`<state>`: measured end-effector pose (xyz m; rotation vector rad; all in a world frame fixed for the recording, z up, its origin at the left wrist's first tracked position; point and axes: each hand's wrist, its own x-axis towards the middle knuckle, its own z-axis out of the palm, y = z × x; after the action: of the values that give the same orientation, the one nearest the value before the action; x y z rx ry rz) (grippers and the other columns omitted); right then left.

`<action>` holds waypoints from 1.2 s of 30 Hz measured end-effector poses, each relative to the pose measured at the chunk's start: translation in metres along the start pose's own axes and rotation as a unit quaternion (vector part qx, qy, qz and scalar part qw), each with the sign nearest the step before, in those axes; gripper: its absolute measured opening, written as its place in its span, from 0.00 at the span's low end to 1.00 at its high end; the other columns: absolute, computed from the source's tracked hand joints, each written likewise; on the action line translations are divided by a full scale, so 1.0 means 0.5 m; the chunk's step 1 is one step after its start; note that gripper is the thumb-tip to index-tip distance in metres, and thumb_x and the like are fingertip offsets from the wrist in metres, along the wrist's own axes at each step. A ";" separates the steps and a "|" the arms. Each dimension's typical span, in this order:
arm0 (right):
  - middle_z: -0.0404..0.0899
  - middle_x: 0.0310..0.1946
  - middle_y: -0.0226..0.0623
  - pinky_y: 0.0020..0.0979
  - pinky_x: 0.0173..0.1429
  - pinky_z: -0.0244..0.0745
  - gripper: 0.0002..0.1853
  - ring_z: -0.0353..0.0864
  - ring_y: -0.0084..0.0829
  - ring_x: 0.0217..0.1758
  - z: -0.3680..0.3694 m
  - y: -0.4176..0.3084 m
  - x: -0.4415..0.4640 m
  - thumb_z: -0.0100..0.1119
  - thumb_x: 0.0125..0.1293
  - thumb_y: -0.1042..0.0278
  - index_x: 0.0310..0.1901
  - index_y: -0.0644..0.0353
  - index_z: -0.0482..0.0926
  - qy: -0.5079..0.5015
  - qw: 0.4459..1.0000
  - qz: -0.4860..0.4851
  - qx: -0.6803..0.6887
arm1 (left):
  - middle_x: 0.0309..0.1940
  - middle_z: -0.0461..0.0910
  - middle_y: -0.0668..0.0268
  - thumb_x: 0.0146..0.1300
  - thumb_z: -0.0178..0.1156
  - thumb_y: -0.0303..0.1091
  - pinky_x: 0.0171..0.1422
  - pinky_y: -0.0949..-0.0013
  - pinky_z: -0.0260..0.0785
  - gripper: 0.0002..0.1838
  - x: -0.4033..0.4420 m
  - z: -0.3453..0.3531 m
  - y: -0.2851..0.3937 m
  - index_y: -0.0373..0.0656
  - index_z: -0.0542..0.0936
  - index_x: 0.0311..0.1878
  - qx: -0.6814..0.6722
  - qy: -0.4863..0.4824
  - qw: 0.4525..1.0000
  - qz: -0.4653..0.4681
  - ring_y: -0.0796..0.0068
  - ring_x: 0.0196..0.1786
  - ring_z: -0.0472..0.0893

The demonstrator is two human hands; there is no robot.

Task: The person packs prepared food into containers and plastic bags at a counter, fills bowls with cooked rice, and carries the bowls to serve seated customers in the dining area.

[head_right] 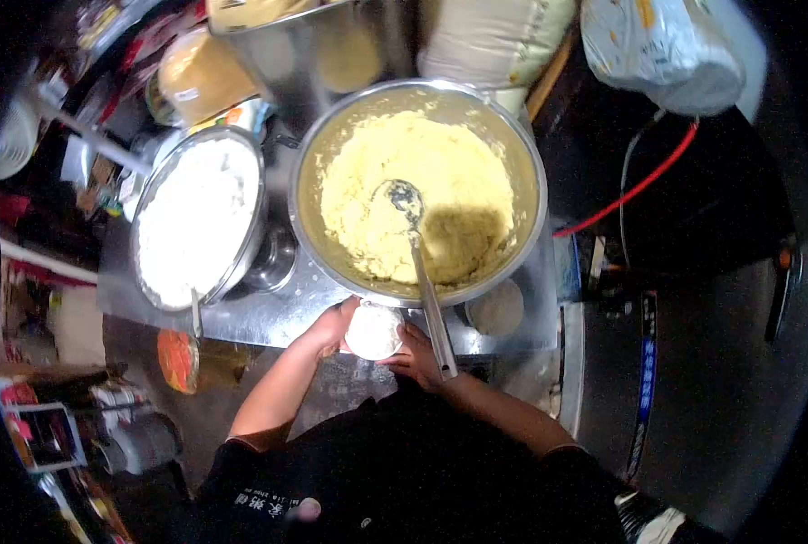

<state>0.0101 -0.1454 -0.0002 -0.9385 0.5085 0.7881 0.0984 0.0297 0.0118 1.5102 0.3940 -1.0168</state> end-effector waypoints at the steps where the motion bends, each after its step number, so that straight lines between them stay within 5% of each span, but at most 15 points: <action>1: 0.72 0.54 0.43 0.35 0.51 0.70 0.30 0.76 0.38 0.49 0.003 0.002 0.004 0.35 0.69 0.42 0.65 0.52 0.52 -0.012 0.998 -0.012 0.064 | 0.45 0.75 0.50 0.68 0.36 0.51 0.26 0.62 0.78 0.29 0.006 -0.005 0.008 0.33 0.63 0.59 0.013 -0.008 1.000 -0.007 0.61 0.39 0.81; 3: 0.71 0.54 0.46 0.37 0.54 0.68 0.31 0.75 0.41 0.52 0.004 0.019 0.020 0.32 0.68 0.40 0.65 0.51 0.52 0.004 0.996 -0.011 0.087 | 0.46 0.74 0.47 0.67 0.35 0.54 0.27 0.64 0.79 0.33 0.016 -0.008 0.014 0.30 0.62 0.58 0.140 0.045 0.985 0.088 0.60 0.39 0.81; 7: 0.69 0.55 0.52 0.38 0.56 0.68 0.31 0.71 0.44 0.57 0.032 0.029 0.030 0.34 0.68 0.42 0.66 0.52 0.50 0.064 0.980 -0.062 0.180 | 0.46 0.74 0.44 0.65 0.37 0.58 0.34 0.67 0.76 0.36 0.054 -0.049 0.007 0.28 0.70 0.53 0.162 0.050 0.981 0.092 0.59 0.39 0.80; 8: 0.68 0.55 0.51 0.38 0.56 0.68 0.31 0.71 0.43 0.57 0.029 0.036 0.040 0.37 0.68 0.44 0.66 0.53 0.50 0.050 0.984 -0.053 0.165 | 0.45 0.75 0.46 0.65 0.38 0.57 0.38 0.65 0.72 0.34 0.030 -0.054 0.021 0.29 0.73 0.49 0.179 0.063 0.981 0.050 0.64 0.40 0.79; 9: 0.68 0.56 0.50 0.38 0.55 0.69 0.31 0.71 0.42 0.58 0.011 0.045 0.041 0.39 0.68 0.47 0.66 0.55 0.49 0.045 0.985 -0.051 0.157 | 0.43 0.75 0.52 0.67 0.37 0.54 0.41 0.64 0.70 0.31 0.009 -0.045 0.014 0.30 0.73 0.47 0.254 0.116 0.952 0.123 0.68 0.42 0.76; 10: 0.69 0.54 0.49 0.36 0.54 0.70 0.29 0.72 0.41 0.57 -0.027 0.089 0.069 0.41 0.68 0.50 0.64 0.57 0.53 -0.053 0.965 -0.255 0.002 | 0.42 0.75 0.56 0.68 0.36 0.50 0.48 0.64 0.68 0.28 0.076 -0.117 -0.038 0.31 0.73 0.46 0.294 0.089 0.940 0.149 0.71 0.44 0.74; 11: 0.72 0.51 0.48 0.34 0.49 0.71 0.25 0.75 0.38 0.52 -0.035 0.113 0.082 0.42 0.68 0.53 0.60 0.60 0.60 -0.036 0.976 -0.215 0.002 | 0.44 0.75 0.57 0.69 0.34 0.46 0.52 0.65 0.67 0.25 0.091 -0.141 -0.059 0.33 0.72 0.50 0.194 0.080 0.959 0.192 0.70 0.47 0.74; 12: 0.75 0.48 0.46 0.31 0.43 0.73 0.22 0.79 0.35 0.47 -0.046 0.135 0.094 0.43 0.68 0.56 0.56 0.63 0.67 -0.020 0.985 -0.174 0.003 | 0.55 0.69 0.58 0.67 0.37 0.59 0.56 0.61 0.66 0.32 0.043 -0.101 -0.021 0.40 0.63 0.61 0.050 -0.006 0.991 0.121 0.63 0.53 0.73; 13: 0.78 0.40 0.42 0.26 0.36 0.72 0.20 0.81 0.33 0.37 -0.022 0.114 0.031 0.45 0.67 0.54 0.48 0.63 0.72 0.046 0.985 -0.137 0.091 | 0.50 0.73 0.55 0.69 0.37 0.49 0.54 0.61 0.69 0.26 0.006 -0.083 -0.005 0.37 0.66 0.58 0.003 0.006 0.991 0.130 0.66 0.55 0.73; 15: 0.77 0.31 0.40 0.27 0.28 0.68 0.24 0.76 0.31 0.25 -0.089 0.185 0.044 0.47 0.64 0.44 0.42 0.62 0.73 0.028 0.974 -0.226 0.011 | 0.52 0.72 0.54 0.66 0.39 0.53 0.53 0.57 0.69 0.28 0.003 -0.093 -0.020 0.41 0.66 0.60 -0.002 0.072 0.989 0.129 0.57 0.54 0.74; 16: 0.76 0.31 0.40 0.28 0.27 0.67 0.23 0.75 0.31 0.25 -0.090 0.197 -0.017 0.46 0.65 0.46 0.41 0.62 0.73 0.089 0.977 -0.183 0.064 | 0.52 0.72 0.54 0.66 0.39 0.53 0.53 0.57 0.69 0.28 0.015 -0.061 -0.027 0.41 0.66 0.60 0.035 0.079 0.985 0.152 0.58 0.53 0.74; 19: 0.75 0.30 0.40 0.31 0.27 0.67 0.21 0.73 0.31 0.26 -0.150 0.331 -0.119 0.45 0.66 0.50 0.39 0.63 0.73 0.205 0.950 -0.194 0.133 | 0.51 0.73 0.55 0.66 0.40 0.52 0.53 0.58 0.69 0.27 0.032 0.193 -0.095 0.41 0.67 0.59 0.200 -0.048 0.956 0.210 0.59 0.53 0.74; 25: 0.76 0.27 0.40 0.33 0.28 0.68 0.19 0.74 0.32 0.25 -0.215 0.726 -0.397 0.45 0.65 0.56 0.30 0.66 0.75 0.406 0.828 -0.387 0.017 | 0.50 0.73 0.56 0.66 0.43 0.49 0.52 0.59 0.68 0.24 -0.144 0.631 -0.462 0.42 0.68 0.57 0.443 -0.366 0.786 0.229 0.61 0.51 0.73; 28: 0.77 0.25 0.37 0.32 0.31 0.71 0.19 0.76 0.31 0.25 -0.171 0.903 -0.474 0.45 0.64 0.56 0.29 0.65 0.76 0.493 0.819 -0.291 -0.029 | 0.50 0.74 0.56 0.66 0.44 0.48 0.52 0.60 0.68 0.23 -0.267 0.745 -0.631 0.43 0.69 0.56 0.518 -0.478 0.678 0.206 0.62 0.51 0.73; 36: 0.79 0.31 0.34 0.28 0.37 0.74 0.15 0.79 0.26 0.33 -0.019 1.321 -0.760 0.54 0.62 0.57 0.38 0.63 0.79 0.635 0.605 -0.267 0.400 | 0.48 0.74 0.58 0.66 0.47 0.45 0.51 0.61 0.66 0.19 -0.514 0.925 -0.972 0.44 0.71 0.54 0.614 -0.635 0.433 0.179 0.65 0.49 0.73</action>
<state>-0.7426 -0.0615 -0.0820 -0.5658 1.5620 -0.8351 -0.5764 -0.2086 -0.0506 1.2231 -2.1113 -1.8339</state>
